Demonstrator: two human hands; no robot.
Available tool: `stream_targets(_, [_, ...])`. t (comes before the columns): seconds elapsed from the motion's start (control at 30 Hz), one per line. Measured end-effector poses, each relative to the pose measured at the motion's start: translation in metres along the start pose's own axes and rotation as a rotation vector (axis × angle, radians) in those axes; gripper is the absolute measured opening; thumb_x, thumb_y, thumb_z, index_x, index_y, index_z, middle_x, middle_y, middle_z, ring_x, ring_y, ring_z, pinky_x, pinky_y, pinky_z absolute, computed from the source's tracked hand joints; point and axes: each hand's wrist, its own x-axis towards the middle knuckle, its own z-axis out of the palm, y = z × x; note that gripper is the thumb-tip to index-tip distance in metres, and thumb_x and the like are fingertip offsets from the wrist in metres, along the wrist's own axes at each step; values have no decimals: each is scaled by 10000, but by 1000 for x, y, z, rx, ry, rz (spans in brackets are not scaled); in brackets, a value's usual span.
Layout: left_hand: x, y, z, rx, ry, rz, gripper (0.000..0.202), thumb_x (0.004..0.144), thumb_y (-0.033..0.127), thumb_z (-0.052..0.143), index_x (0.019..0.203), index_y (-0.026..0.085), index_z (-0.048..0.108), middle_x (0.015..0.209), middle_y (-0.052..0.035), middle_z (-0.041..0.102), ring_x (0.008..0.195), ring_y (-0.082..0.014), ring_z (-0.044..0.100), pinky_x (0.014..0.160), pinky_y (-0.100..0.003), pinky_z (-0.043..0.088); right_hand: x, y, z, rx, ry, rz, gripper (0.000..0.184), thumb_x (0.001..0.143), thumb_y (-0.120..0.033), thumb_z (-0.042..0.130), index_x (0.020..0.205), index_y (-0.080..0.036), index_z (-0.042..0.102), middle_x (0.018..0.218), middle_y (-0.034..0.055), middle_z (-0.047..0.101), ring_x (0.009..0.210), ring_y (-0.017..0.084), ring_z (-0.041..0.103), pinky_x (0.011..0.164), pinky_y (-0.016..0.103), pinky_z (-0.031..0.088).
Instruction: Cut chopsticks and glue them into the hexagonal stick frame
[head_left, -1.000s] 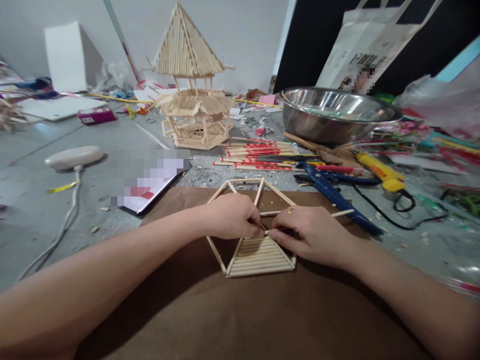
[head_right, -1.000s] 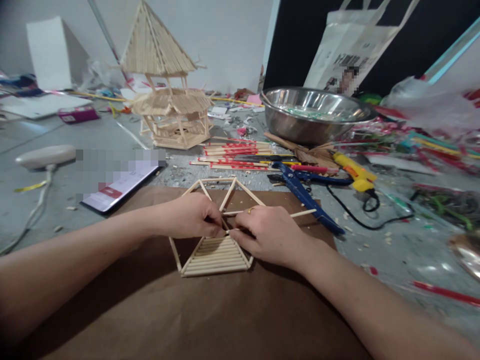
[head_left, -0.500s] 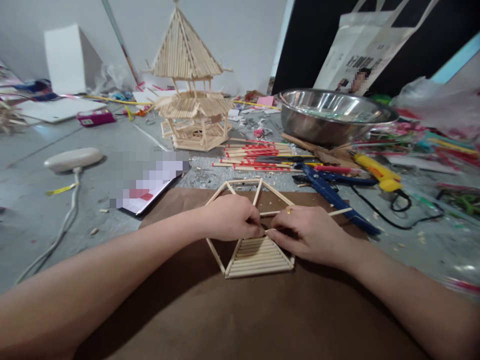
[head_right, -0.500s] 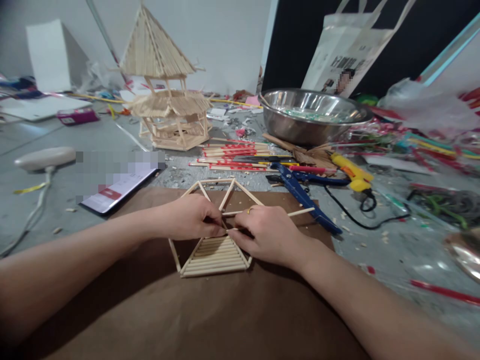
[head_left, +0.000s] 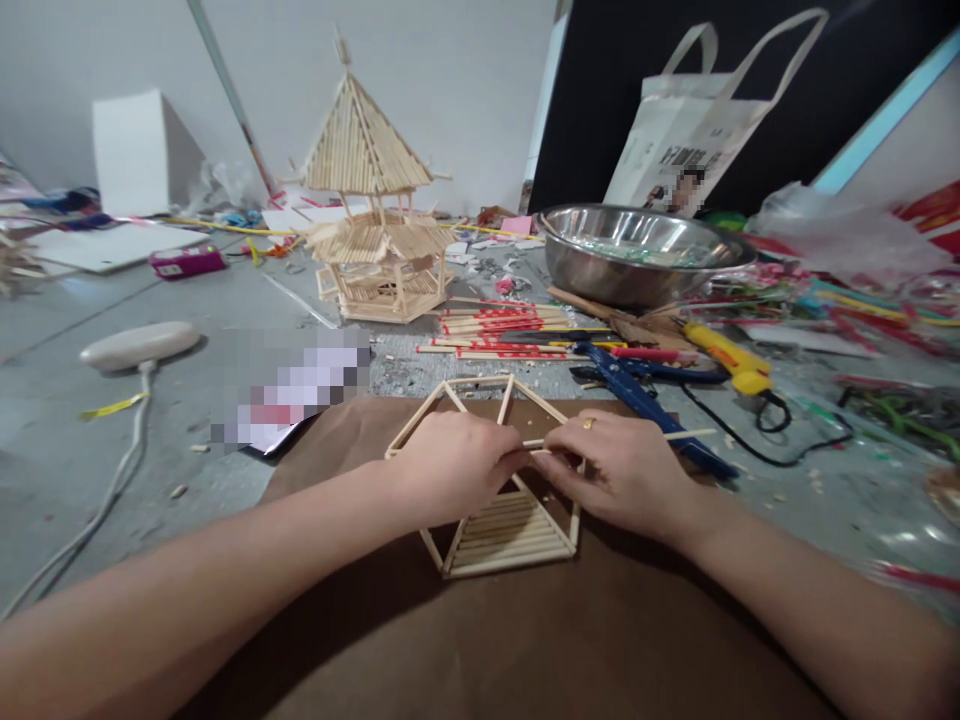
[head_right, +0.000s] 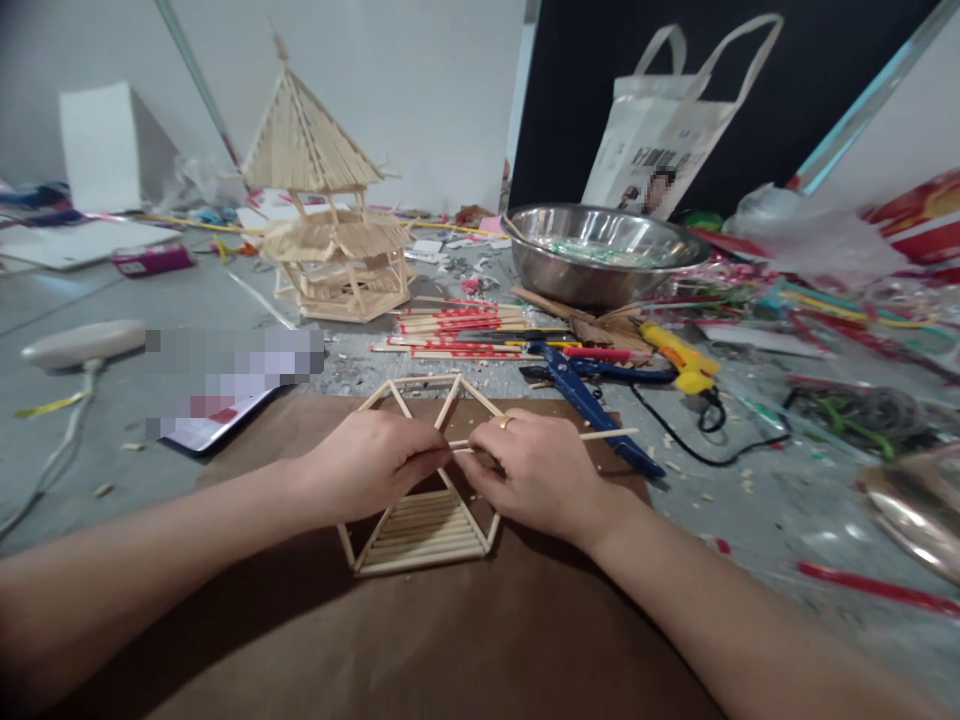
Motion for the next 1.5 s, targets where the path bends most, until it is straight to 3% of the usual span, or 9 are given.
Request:
stream_targets(0.43, [-2,2,7,11,93,41,269,825,271,281,724,170,508,651,-28,601,595,-165,566,507,-249,378,-2,-2,-3,-64,88,-45,235,786,-307,412,671,-184,576,585,8,571,594,119,483,546,241,328])
stream_targets(0.57, [1,-8,8,-102,181,-29,242,819,264,295,738,173,504,644,-16,581,569,-131,522,516,-228,351,1,7,-11,-117,350,-4,198,752,-291,463,884,-177,556,859,50,610,859,175,505,772,314,347])
stream_targets(0.67, [6,-20,6,-266,288,-147,264,818,288,302,677,167,488,571,9,515,525,-105,456,500,-210,320,6,27,-21,-213,491,187,296,741,-326,453,972,-150,508,977,94,572,953,211,482,830,354,329])
stream_targets(0.7, [8,-24,5,-316,327,-178,277,818,303,301,663,165,485,546,18,484,516,-102,434,495,-207,312,7,35,-25,-257,433,285,290,751,-342,427,949,-149,513,939,96,582,908,214,505,794,350,352])
stream_targets(0.8, [11,-31,4,-457,411,-216,296,815,333,304,666,163,495,550,28,451,549,-101,419,520,-205,311,7,58,-33,-406,-40,567,318,754,-440,365,790,-183,550,769,80,614,731,244,557,614,359,387])
stream_targets(0.9, [12,-32,4,-551,434,-231,299,810,350,309,664,164,491,543,37,430,549,-98,406,529,-202,308,4,72,-36,-451,-410,660,392,712,-524,369,707,-178,554,800,104,619,731,284,563,554,359,374])
stream_targets(1.07, [12,-29,5,-624,440,-226,281,807,338,313,665,163,481,556,37,421,563,-99,399,547,-207,309,2,81,-30,-398,-531,683,332,717,-443,381,764,-166,558,928,124,599,842,291,549,589,340,368])
stream_targets(1.3, [11,-30,6,-704,474,-211,277,808,343,327,679,161,491,544,42,377,553,-91,367,538,-203,298,9,81,-41,-329,-317,814,363,718,-472,348,864,-187,518,812,95,610,733,252,569,542,306,359])
stream_targets(1.5, [11,-28,8,-860,560,-190,277,808,362,340,665,158,463,535,49,353,493,-66,325,483,-187,290,12,73,-61,-121,329,852,308,652,-448,497,826,-193,501,715,55,580,674,211,541,549,299,353])
